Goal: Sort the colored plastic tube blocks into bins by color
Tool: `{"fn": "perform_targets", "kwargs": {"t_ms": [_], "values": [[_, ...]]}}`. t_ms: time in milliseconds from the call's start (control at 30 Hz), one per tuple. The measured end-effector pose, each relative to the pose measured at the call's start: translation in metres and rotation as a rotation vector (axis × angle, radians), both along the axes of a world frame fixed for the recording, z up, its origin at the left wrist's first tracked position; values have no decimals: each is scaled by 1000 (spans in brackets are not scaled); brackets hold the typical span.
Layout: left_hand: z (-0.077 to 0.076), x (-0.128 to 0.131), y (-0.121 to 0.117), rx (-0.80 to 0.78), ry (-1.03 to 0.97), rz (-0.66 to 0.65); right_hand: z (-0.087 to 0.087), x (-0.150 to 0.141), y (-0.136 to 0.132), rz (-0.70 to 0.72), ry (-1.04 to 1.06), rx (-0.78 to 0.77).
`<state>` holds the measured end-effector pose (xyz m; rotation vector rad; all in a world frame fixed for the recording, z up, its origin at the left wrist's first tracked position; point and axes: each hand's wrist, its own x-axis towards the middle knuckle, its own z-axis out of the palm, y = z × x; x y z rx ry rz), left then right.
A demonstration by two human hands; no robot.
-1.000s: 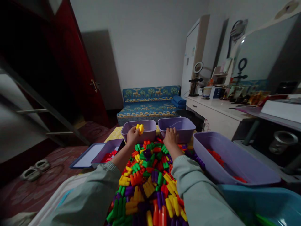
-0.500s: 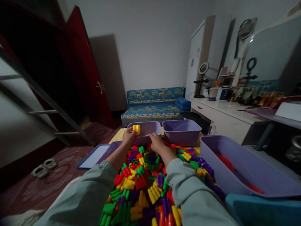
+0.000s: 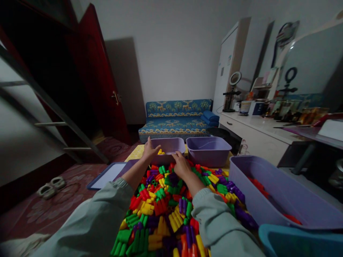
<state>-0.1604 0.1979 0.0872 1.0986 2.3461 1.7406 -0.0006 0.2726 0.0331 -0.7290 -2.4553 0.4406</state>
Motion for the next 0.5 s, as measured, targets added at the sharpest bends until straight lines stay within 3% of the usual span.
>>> {"fn": "perform_targets", "kwargs": {"t_ms": [67,167,333,500], "values": [[-2,12,-7,23,28,-14,0,2,-5,-59,124,-57],[-11,35,-24,96,-17,-151,3,12,-15,-135,270,-135],[-47,75,-69,68,-87,-369,14,55,-39,-118,473,-270],[-84,100,-105,-56,-88,-317,9,100,-61,-166,336,-392]]}}
